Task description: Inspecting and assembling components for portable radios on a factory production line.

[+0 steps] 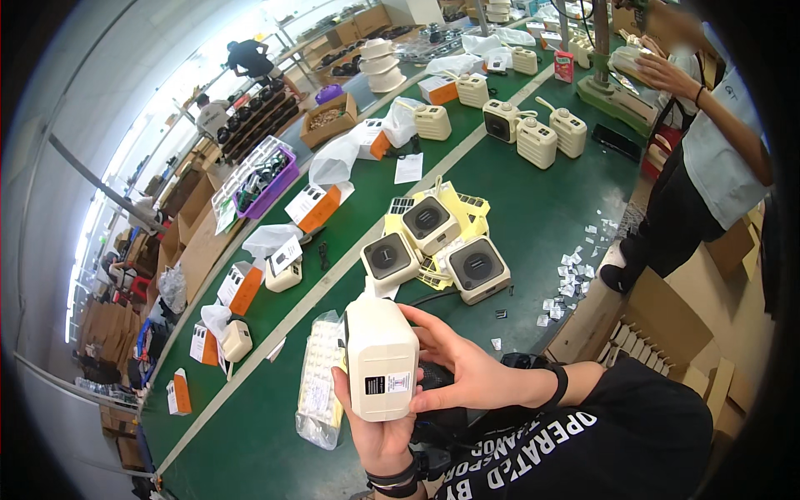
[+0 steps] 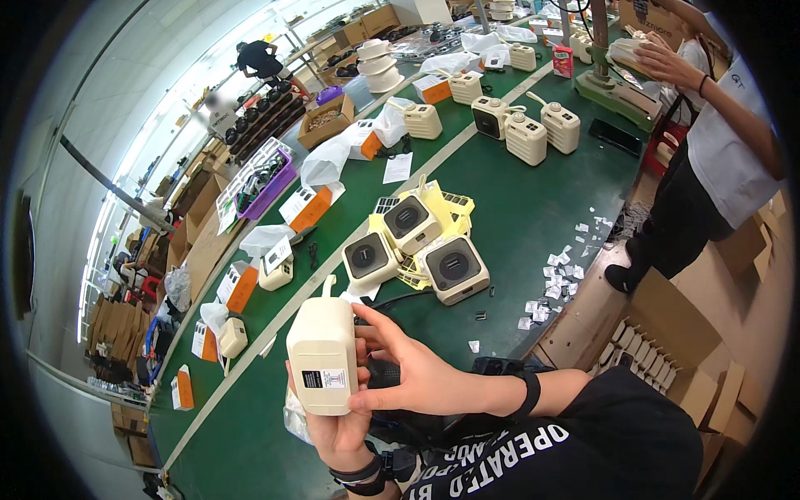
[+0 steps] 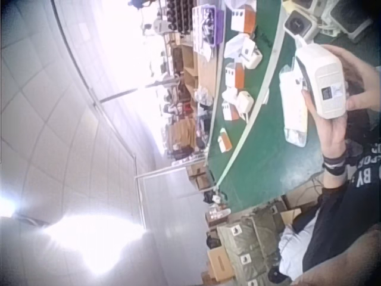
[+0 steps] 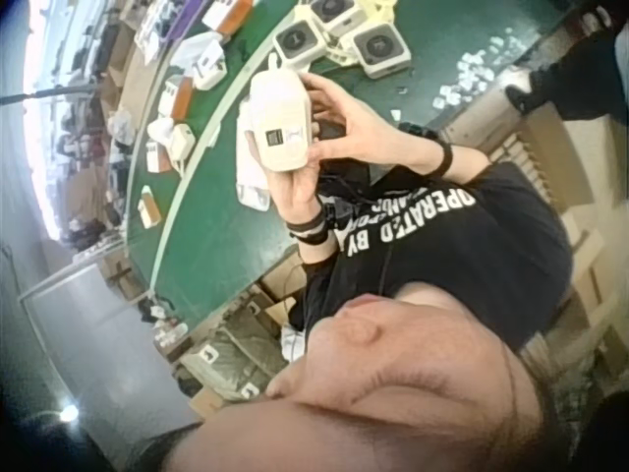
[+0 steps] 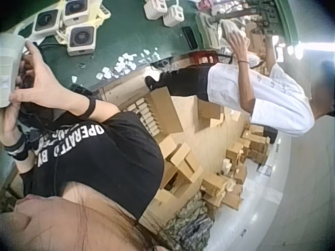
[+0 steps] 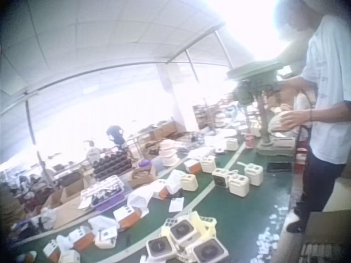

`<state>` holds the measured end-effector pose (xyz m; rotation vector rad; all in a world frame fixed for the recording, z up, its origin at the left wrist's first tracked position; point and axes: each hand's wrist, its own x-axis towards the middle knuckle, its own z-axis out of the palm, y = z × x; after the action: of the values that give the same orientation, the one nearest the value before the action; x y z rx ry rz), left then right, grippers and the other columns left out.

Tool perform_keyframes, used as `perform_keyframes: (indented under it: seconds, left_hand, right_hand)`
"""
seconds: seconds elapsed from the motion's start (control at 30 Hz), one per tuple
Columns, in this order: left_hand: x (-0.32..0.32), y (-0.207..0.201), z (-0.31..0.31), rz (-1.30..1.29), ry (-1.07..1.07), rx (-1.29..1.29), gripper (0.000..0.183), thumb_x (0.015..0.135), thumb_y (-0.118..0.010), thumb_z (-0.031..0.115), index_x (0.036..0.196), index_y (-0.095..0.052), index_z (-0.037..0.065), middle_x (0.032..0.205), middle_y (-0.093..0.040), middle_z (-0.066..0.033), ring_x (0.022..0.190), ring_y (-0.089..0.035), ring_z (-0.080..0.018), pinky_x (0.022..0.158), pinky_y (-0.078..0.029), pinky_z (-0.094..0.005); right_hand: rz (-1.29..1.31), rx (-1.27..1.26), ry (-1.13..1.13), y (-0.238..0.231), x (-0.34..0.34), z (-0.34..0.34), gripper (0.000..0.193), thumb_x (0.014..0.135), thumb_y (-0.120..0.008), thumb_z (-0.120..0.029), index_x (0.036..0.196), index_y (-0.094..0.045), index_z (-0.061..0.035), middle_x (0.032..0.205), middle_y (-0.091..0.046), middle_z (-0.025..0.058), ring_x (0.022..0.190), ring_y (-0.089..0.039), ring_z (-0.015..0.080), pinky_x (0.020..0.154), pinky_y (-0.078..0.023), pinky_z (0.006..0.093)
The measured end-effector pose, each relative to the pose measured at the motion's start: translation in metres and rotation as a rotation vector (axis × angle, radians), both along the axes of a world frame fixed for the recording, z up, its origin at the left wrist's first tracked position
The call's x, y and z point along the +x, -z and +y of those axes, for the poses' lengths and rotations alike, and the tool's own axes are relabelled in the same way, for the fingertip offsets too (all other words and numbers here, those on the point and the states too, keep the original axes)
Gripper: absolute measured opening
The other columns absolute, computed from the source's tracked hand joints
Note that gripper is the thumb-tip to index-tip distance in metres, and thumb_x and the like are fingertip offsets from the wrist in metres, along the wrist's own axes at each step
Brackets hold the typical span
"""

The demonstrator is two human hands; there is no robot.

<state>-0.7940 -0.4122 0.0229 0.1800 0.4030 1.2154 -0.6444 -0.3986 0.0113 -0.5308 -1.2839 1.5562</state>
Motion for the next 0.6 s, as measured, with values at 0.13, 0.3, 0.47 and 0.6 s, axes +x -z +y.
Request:
perform_keyframes:
  seconds: [0.13, 0.3, 0.47, 0.6]
  left_hand:
    - [-0.005, 0.004, -0.003, -0.077, 0.045, 0.013, 0.065, 0.088, -0.031, 0.058, 0.129, -0.038, 0.006, 0.111, -0.055, -0.0200, 0.089, -0.061, -0.0357, 0.069, -0.055, -0.0422]
    - [-0.004, 0.011, -0.006, 0.251, 0.044, 0.156, 0.063, 0.091, -0.028, 0.054, 0.134, -0.031, 0.008, 0.127, -0.045, -0.0159, 0.107, -0.052, -0.0340, 0.088, -0.047, -0.0458]
    - [-0.007, 0.016, -0.017, 0.607, -0.285, 0.337, 0.059, 0.092, -0.039, 0.041, 0.137, -0.022, 0.006, 0.137, -0.032, -0.0122, 0.121, -0.040, -0.0283, 0.096, -0.039, -0.0409]
    - [-0.013, 0.026, -0.024, 0.761, -0.314, 0.411, 0.069, 0.085, -0.052, 0.040, 0.136, -0.023, 0.004, 0.132, -0.038, -0.0149, 0.118, -0.043, -0.0284, 0.095, -0.040, -0.0415]
  right_hand:
    - [0.072, -0.024, -0.023, 0.000, -0.009, -0.001, 0.100, 0.071, -0.075, -0.018, 0.140, -0.005, -0.0043, 0.139, -0.026, 0.0122, 0.129, -0.026, 0.0225, 0.104, -0.024, 0.0363]
    - [0.104, -0.066, 0.061, -0.008, -0.013, -0.005, 0.098, 0.069, -0.075, -0.021, 0.140, -0.009, -0.0015, 0.128, -0.035, 0.0154, 0.115, -0.039, 0.0228, 0.100, -0.029, 0.0363]
    - [-0.601, 0.715, 0.597, -0.018, -0.007, -0.005, 0.089, 0.060, -0.073, -0.016, 0.135, -0.027, 0.0000, 0.125, -0.037, 0.0183, 0.114, -0.034, 0.0320, 0.097, -0.031, 0.0397]
    - [-0.505, 0.824, 0.543, -0.020, -0.013, -0.008, 0.083, 0.066, -0.073, -0.020, 0.133, -0.029, 0.0020, 0.131, -0.035, 0.0188, 0.119, -0.033, 0.0327, 0.099, -0.029, 0.0413]
